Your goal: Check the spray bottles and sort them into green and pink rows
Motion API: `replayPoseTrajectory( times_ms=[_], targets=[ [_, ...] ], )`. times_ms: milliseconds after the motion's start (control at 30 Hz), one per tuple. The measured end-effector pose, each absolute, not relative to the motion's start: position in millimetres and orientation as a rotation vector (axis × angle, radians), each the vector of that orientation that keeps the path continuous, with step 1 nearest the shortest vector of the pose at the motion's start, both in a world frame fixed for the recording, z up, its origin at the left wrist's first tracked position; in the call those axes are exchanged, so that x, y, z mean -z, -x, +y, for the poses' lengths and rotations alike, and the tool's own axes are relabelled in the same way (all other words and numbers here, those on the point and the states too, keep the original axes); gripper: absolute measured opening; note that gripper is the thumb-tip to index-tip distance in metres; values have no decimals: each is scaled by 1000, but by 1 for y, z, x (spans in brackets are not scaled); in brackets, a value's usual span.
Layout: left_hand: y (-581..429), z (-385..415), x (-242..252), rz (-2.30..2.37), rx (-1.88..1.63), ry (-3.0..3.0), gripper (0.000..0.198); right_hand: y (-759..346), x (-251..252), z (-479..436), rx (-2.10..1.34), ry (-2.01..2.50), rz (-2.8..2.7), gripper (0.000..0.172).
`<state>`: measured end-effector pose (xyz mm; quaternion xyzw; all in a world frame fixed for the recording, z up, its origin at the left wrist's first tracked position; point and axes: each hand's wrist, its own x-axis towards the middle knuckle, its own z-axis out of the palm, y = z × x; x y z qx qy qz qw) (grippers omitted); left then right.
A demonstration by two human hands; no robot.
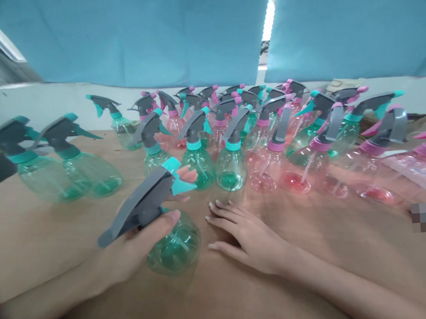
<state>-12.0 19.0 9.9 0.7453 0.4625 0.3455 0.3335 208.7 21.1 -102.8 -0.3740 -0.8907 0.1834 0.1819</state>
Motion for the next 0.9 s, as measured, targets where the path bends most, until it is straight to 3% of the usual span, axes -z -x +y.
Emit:
replayPoseTrajectory(
  times_ms=[133, 467, 700, 900],
  targets=[
    [13, 18, -9, 1223, -871, -1918, 9, -209, 102, 21, -530, 1046, -2494, 57],
    [12, 20, -7, 1137, -902, -1855, 46, -209, 103, 21, -508, 1056, -2519, 57],
    [13, 21, -8, 1169, -943, -1878, 59, -209, 103, 22, -502, 1044, -2512, 56],
    [13, 17, -13, 1179, -873, -1804, 54, -208, 103, 22, -504, 1028, -2489, 55]
  ],
)
